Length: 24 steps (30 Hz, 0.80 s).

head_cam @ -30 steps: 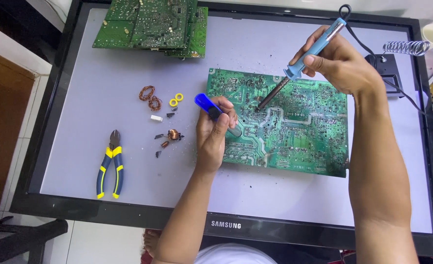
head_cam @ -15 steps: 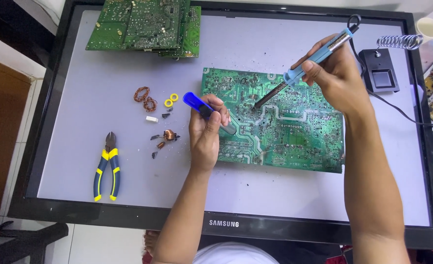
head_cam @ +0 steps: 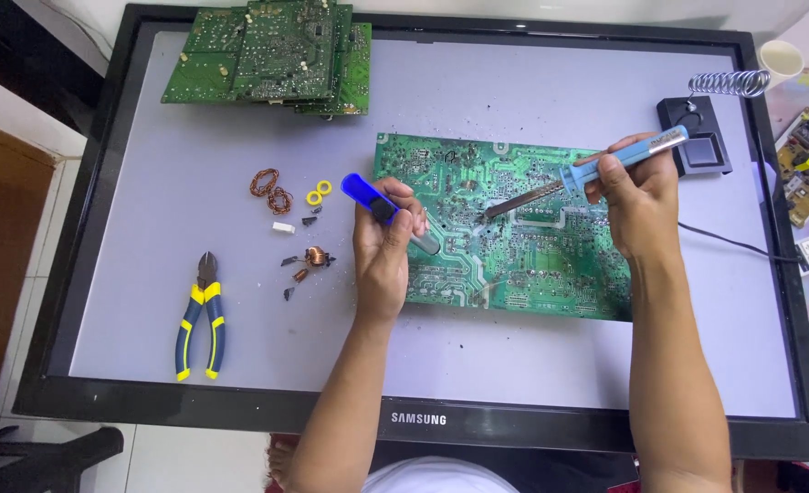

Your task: Using a soldering iron to melt solder and a manual desoldering pump to remove it from a printed circuit board.

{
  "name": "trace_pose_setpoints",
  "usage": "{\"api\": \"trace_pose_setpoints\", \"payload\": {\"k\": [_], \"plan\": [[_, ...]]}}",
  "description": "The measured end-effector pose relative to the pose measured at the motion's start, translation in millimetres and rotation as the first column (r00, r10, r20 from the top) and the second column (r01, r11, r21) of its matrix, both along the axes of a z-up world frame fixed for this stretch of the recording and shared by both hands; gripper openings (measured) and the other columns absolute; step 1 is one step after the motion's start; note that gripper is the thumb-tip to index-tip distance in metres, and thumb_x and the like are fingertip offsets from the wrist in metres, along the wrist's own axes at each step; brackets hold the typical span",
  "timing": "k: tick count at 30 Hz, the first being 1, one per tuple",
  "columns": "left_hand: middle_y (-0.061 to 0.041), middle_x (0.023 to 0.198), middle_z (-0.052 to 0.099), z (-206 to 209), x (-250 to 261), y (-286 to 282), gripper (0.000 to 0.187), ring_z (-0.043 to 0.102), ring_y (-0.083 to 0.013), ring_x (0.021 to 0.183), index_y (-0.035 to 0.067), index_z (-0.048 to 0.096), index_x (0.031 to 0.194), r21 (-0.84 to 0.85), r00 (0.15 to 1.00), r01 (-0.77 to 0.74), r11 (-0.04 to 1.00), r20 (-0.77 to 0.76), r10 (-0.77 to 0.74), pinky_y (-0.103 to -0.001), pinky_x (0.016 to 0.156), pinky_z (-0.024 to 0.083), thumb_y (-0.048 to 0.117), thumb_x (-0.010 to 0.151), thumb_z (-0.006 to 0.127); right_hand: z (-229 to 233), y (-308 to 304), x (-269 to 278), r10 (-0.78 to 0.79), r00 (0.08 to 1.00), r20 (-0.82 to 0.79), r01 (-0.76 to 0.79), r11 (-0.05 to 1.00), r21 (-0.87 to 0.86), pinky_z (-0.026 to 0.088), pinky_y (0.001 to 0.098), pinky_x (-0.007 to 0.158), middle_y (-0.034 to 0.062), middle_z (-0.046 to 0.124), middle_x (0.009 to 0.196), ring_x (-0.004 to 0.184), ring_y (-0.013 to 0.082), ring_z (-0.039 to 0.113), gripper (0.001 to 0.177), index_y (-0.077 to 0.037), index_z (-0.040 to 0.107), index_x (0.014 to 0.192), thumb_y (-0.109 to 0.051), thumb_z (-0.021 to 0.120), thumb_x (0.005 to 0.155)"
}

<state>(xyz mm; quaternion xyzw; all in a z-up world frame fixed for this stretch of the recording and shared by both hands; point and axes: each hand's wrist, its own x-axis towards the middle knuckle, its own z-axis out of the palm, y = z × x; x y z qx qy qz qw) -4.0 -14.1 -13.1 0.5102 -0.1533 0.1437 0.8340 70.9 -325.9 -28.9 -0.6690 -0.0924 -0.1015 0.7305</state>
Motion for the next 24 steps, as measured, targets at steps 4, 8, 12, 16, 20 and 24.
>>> {"api": "trace_pose_setpoints", "payload": {"k": [4,8,12,16,20,24], "plan": [[-0.002,0.092,0.049,1.7,-0.8,-2.7,0.024,0.05,-0.0126,0.089,0.008,0.045,0.129,0.001,1.0,-0.001,1.0,0.006,0.001,-0.033,0.092,0.048,0.025,0.112,0.051,-17.4,3.5,-5.7,-0.057,0.998,0.018,0.055,0.997,0.053,0.06,0.023,0.067,0.0238,0.073,0.11,0.076,0.0161,0.068,0.02,-0.005,0.042,0.124,-0.012,0.059,0.117],[-0.001,0.092,0.049,3.6,-1.1,-3.6,0.027,0.05,-0.0125,0.089,0.009,0.044,0.131,0.021,1.0,-0.022,1.0,-0.003,0.022,-0.033,0.093,0.048,0.025,0.112,0.053,-21.9,13.7,-10.2,-0.102,0.994,0.027,0.1,0.992,0.072,0.06,0.0244,0.066,0.0232,0.073,0.109,0.075,0.0163,0.068,0.022,-0.005,0.044,0.123,-0.014,0.062,0.115],[0.0,0.092,0.048,3.0,-1.2,-4.0,0.027,0.05,-0.0115,0.089,0.009,0.044,0.131,0.044,0.999,-0.035,0.998,-0.005,0.036,-0.033,0.094,0.049,0.025,0.112,0.053,-19.0,25.9,-17.3,-0.166,0.984,0.07,0.159,0.982,0.104,0.064,0.0257,0.069,0.024,0.073,0.112,0.078,0.0174,0.071,0.028,-0.005,0.043,0.123,-0.019,0.066,0.113],[0.0,0.093,0.048,4.2,-0.6,-6.3,0.024,0.05,-0.0118,0.089,0.01,0.045,0.131,0.072,0.998,-0.057,0.996,0.009,0.057,-0.032,0.092,0.049,0.023,0.112,0.053,-20.4,29.3,-26.0,-0.191,0.979,0.067,0.183,0.978,0.102,0.064,0.0273,0.068,0.0244,0.073,0.111,0.077,0.018,0.07,0.028,-0.003,0.044,0.123,-0.018,0.065,0.114],[0.0,0.092,0.049,1.4,0.5,-8.1,0.024,0.052,-0.012,0.088,0.01,0.046,0.131,0.102,0.998,-0.07,0.992,0.009,0.069,-0.033,0.095,0.05,0.024,0.113,0.053,-23.0,27.9,-35.2,-0.204,0.978,0.054,0.199,0.977,0.079,0.062,0.0264,0.066,0.0229,0.073,0.107,0.075,0.0171,0.068,0.028,-0.003,0.045,0.124,-0.019,0.066,0.113],[0.0,0.092,0.051,2.0,1.1,-9.5,0.024,0.054,-0.0127,0.088,0.011,0.047,0.132,0.142,0.995,-0.101,0.985,0.013,0.1,-0.034,0.096,0.052,0.026,0.113,0.053,-22.7,25.8,-39.8,-0.232,0.97,0.071,0.226,0.97,0.089,0.061,0.0263,0.066,0.0222,0.073,0.107,0.075,0.0168,0.068,0.028,-0.005,0.045,0.123,-0.019,0.067,0.113]]}}
